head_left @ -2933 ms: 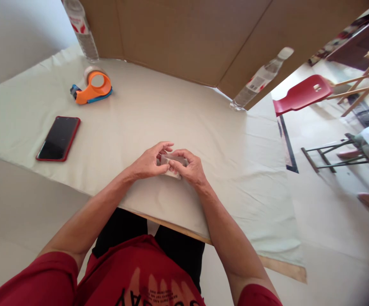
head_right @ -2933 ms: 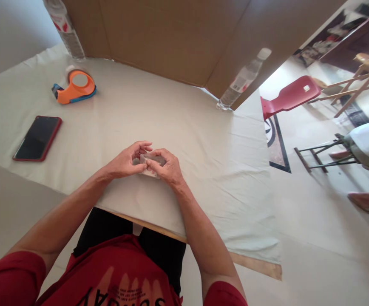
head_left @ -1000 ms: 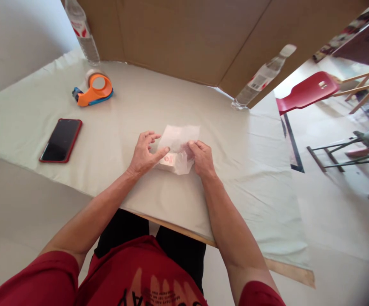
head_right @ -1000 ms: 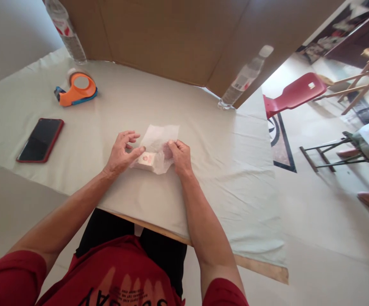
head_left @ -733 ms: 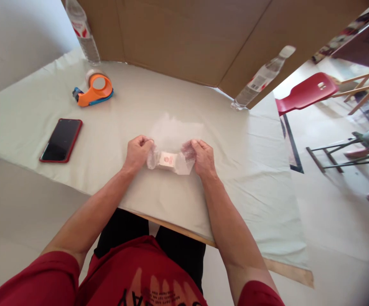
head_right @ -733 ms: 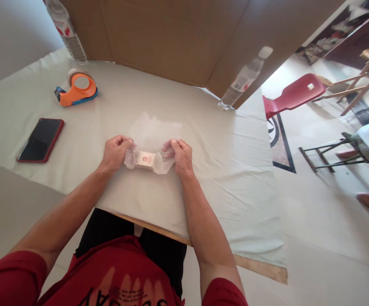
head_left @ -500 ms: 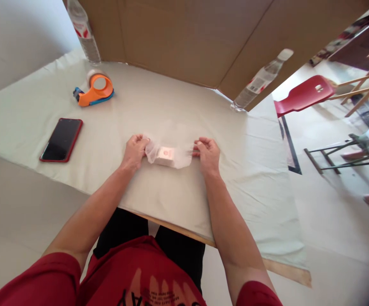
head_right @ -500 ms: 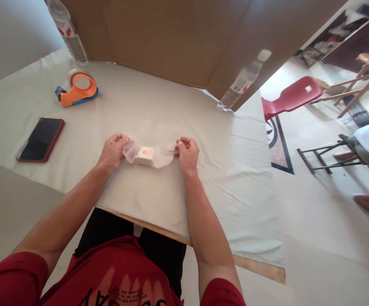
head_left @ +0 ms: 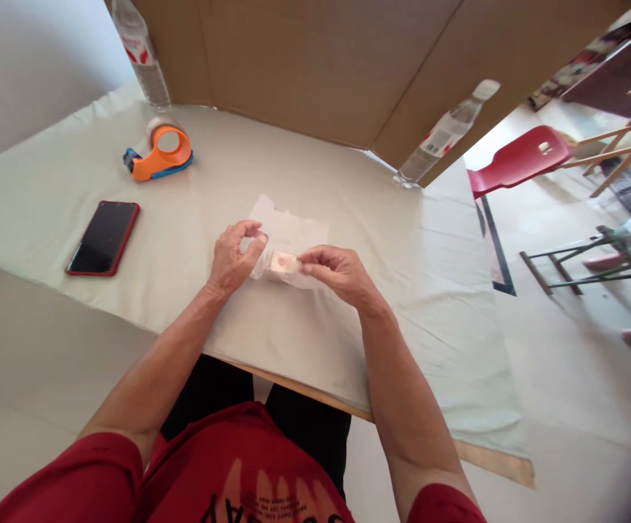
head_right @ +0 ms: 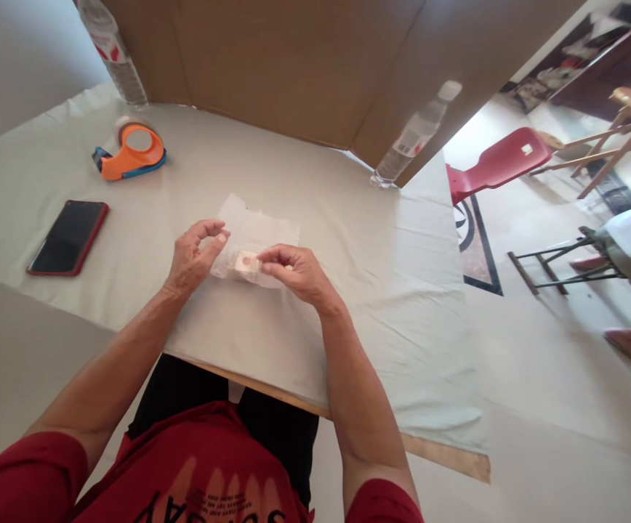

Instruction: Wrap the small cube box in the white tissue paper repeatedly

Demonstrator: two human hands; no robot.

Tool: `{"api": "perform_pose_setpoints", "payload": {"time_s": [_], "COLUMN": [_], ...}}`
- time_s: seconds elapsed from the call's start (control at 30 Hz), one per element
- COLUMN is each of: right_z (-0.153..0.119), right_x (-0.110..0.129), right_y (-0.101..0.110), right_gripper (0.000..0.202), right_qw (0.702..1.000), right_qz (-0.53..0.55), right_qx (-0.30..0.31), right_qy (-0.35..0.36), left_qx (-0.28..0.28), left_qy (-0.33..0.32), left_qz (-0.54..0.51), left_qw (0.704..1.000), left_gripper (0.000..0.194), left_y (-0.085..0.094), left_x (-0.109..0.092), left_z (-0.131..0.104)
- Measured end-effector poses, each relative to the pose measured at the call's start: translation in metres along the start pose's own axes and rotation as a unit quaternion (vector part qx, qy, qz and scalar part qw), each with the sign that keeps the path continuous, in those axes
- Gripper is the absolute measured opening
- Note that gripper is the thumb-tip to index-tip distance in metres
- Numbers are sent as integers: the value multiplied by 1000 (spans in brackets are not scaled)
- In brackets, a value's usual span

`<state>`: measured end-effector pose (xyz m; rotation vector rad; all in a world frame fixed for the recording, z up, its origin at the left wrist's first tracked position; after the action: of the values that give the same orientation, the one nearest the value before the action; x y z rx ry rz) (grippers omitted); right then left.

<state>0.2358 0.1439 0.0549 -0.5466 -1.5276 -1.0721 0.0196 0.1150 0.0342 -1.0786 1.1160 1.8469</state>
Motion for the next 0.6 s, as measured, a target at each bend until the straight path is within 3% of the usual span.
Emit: {"api": "perform_pose_setpoints", "payload": {"time_s": [0.07, 0.13, 0.2, 0.23, 0.3, 0.37, 0.4, 0.5, 0.6], "right_z": [-8, -18, -23, -23, -19, -13, -9, 2, 8], "right_x": [10, 14, 11, 9, 3, -1, -2, -8, -14], "right_y": [-5, -11, -12, -11, -5, -3, -5, -20, -26], "right_gripper": [19, 20, 21, 20, 22, 23, 26, 50, 47], "right_qw": [988, 956, 942, 951, 981, 992, 989, 975, 967], "right_qz": [-2, -30, -65, -75, -93, -122, -145, -216, -247], "right_qx": [154, 292, 328, 298, 168, 29, -13, -27, -20], "right_qy": [3, -10, -31, -38, -40, -16, 1, 46, 53], "left_qx": [36, 51, 65, 72, 86, 109, 127, 203, 270], "left_qy": [14, 35, 68, 87, 113, 91, 63, -38, -73], "left_qz": [-24, -44, -44, -33, 14, 78, 111, 188, 239], "left_qw": [999, 997, 995, 993, 990, 987, 984, 960, 930], "left_gripper": [35, 42, 49, 47, 32, 23, 28, 51, 66], "left_y": [1, 3, 6, 7, 9, 9, 9, 3, -4], "left_x": [0, 2, 6, 9, 14, 16, 16, 14, 17], "left_z": [0, 2, 4, 5, 7, 9, 10, 8, 3]}}
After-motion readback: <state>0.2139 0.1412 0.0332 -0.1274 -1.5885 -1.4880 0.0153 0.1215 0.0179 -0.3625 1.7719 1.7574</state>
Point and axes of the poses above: each hand's wrist, its own z-axis towards the middle knuckle, its own y-axis out of the back of the hand, x = y × z, the point moved 3 cm from there along z, towards the middle knuckle, and after that the axes turned 1 degree about -z, right-handed, at the moved point
